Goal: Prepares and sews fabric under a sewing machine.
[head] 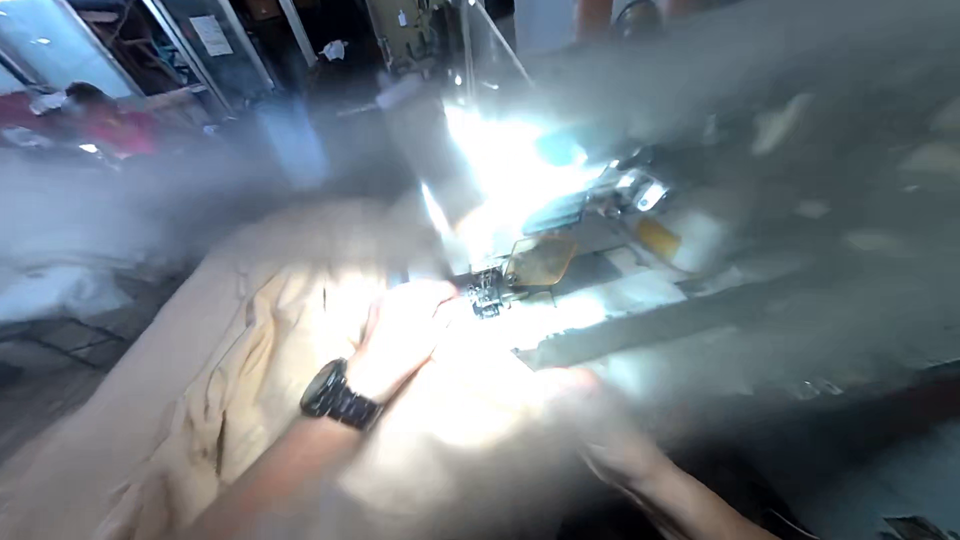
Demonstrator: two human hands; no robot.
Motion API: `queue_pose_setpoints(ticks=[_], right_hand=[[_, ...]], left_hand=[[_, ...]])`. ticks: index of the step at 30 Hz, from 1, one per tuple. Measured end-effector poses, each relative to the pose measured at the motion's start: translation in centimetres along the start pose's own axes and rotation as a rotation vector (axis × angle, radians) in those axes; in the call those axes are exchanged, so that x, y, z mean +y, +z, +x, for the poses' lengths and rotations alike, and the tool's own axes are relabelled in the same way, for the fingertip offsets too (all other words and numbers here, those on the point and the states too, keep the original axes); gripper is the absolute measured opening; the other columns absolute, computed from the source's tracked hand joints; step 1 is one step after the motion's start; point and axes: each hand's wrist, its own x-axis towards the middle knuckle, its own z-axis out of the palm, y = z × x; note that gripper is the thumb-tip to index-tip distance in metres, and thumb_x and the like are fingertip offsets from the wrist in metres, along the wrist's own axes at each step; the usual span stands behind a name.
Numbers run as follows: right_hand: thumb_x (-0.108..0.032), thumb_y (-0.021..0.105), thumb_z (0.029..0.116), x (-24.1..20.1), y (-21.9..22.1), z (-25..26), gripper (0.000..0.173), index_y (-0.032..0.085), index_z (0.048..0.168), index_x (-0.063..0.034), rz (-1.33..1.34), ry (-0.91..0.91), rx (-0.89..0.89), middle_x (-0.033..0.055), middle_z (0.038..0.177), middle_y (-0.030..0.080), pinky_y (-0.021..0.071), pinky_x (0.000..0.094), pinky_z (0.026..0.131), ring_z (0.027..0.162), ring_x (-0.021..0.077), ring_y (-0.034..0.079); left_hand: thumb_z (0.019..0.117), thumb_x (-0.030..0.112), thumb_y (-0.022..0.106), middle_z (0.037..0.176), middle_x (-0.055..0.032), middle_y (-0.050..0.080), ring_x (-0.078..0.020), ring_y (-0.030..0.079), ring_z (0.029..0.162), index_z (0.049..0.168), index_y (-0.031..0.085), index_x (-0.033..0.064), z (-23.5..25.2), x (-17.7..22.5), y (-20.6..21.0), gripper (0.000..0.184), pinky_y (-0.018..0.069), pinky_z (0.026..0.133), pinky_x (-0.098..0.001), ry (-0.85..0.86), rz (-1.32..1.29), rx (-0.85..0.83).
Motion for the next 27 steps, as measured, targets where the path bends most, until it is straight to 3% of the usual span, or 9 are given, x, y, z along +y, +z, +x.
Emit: queue_pose_setpoints(ticks=[2, 3, 5, 9, 12, 15, 22, 25, 27], right_hand=[[-0.003, 0.042, 0.0987, 0.9, 0.0, 1.5, 0.037, 0.066, 0.073, -0.0157, -0.007, 0.002, -0.004, -0.0127, 0.062, 0.064, 0.0541, 0.016, 0.058, 0.058, -0.0028, 0.062], [-0.004, 0.042, 0.1, 1.1, 0.1, 2.1, 0.037, 0.066, 0.074, -0.0139, -0.04, -0.022, 0.0, -0.012, 0.062, 0.064, 0.0531, 0.0157, 0.058, 0.058, -0.003, 0.061], [-0.003, 0.042, 0.1004, 1.5, 0.5, 2.8, 0.035, 0.063, 0.074, -0.0109, -0.106, -0.088, 0.003, -0.0121, 0.063, 0.064, 0.0525, 0.0136, 0.058, 0.059, -0.0049, 0.061], [-0.004, 0.047, 0.0986, 2.4, 0.5, 2.2, 0.032, 0.064, 0.072, -0.0066, -0.188, -0.184, 0.019, -0.0105, 0.062, 0.063, 0.0511, 0.0111, 0.059, 0.06, -0.008, 0.059], [-0.006, 0.047, 0.0991, 2.8, 0.4, 1.8, 0.033, 0.063, 0.07, -0.0061, -0.231, -0.204, 0.038, -0.0096, 0.062, 0.063, 0.0501, 0.0106, 0.058, 0.059, -0.0083, 0.058], [-0.006, 0.048, 0.0986, 3.2, 0.5, 2.5, 0.033, 0.063, 0.069, -0.006, -0.266, -0.222, 0.062, -0.0091, 0.061, 0.063, 0.0515, 0.0121, 0.059, 0.059, -0.0067, 0.06], [-0.019, 0.049, 0.1049, 0.9, -0.5, 2.2, 0.04, 0.069, 0.075, -0.0029, -0.585, -0.064, 0.0, -0.0034, 0.065, 0.067, 0.051, 0.0207, 0.058, 0.057, -0.0004, 0.06], [-0.023, 0.059, 0.101, 1.0, -1.7, 0.3, 0.032, 0.074, 0.079, -0.0049, -0.797, -0.52, 0.174, 0.0009, 0.073, 0.069, 0.0512, 0.0145, 0.062, 0.065, -0.0007, 0.062], [-0.024, 0.069, 0.096, 0.5, -1.9, 0.0, 0.021, 0.077, 0.094, -0.0047, -0.86, -0.704, 0.261, 0.0082, 0.09, 0.071, 0.0508, 0.0107, 0.07, 0.075, 0.001, 0.062]], left_hand=[[0.0946, 0.015, 0.068, 0.085, -0.0208, 0.069, -0.038, 0.069, 0.082, 0.09, 0.071, -0.0025, 2.5, -0.4, 1.4, 0.018, 0.0525, 0.073, -0.0576, -0.002, 0.048, -0.01], [0.0937, 0.013, 0.069, 0.095, -0.0242, 0.07, -0.0397, 0.069, 0.091, 0.1, 0.071, -0.005, 3.1, -0.9, 2.2, 0.019, 0.0528, 0.082, -0.0581, -0.015, 0.01, 0.007], [0.0967, 0.013, 0.066, 0.105, -0.0187, 0.07, -0.026, 0.068, 0.099, 0.112, 0.069, -0.0033, 3.7, -2.1, 3.2, 0.022, 0.0527, 0.091, -0.0418, 0.044, -0.085, -0.024], [0.0894, 0.004, 0.066, 0.098, -0.0046, 0.068, 0.0009, 0.063, 0.096, 0.107, 0.069, -0.003, 4.4, -5.5, 4.9, 0.019, 0.0477, 0.09, -0.0157, 0.129, -0.247, 0.057], [0.0896, 0.009, 0.069, 0.098, -0.0074, 0.07, -0.006, 0.065, 0.096, 0.105, 0.07, -0.0004, 4.5, -3.8, 5.0, 0.018, 0.0507, 0.089, -0.0244, 0.081, -0.16, 0.119], [0.0914, 0.016, 0.072, 0.104, -0.0204, 0.072, -0.0297, 0.069, 0.102, 0.108, 0.071, -0.0033, 4.9, -1.7, 3.8, 0.025, 0.0525, 0.091, -0.0493, -0.004, -0.048, 0.029], [0.0952, 0.021, 0.07, 0.111, -0.0309, 0.068, -0.0471, 0.064, 0.111, 0.111, 0.069, -0.0092, 5.8, -1.8, 3.5, 0.034, 0.0466, 0.096, -0.064, -0.115, -0.003, -0.078], [0.0937, 0.02, 0.066, 0.094, -0.0201, 0.071, -0.0383, 0.068, 0.096, 0.092, 0.072, -0.0001, 2.7, -1.2, 2.0, 0.021, 0.0516, 0.086, -0.0615, 0.017, 0.024, 0.037], [0.0911, 0.021, 0.056, 0.097, -0.0063, 0.068, -0.0251, 0.062, 0.101, 0.089, 0.075, 0.0117, -1.3, -0.7, 1.1, 0.022, 0.046, 0.092, -0.0527, 0.242, -0.061, 0.084]])
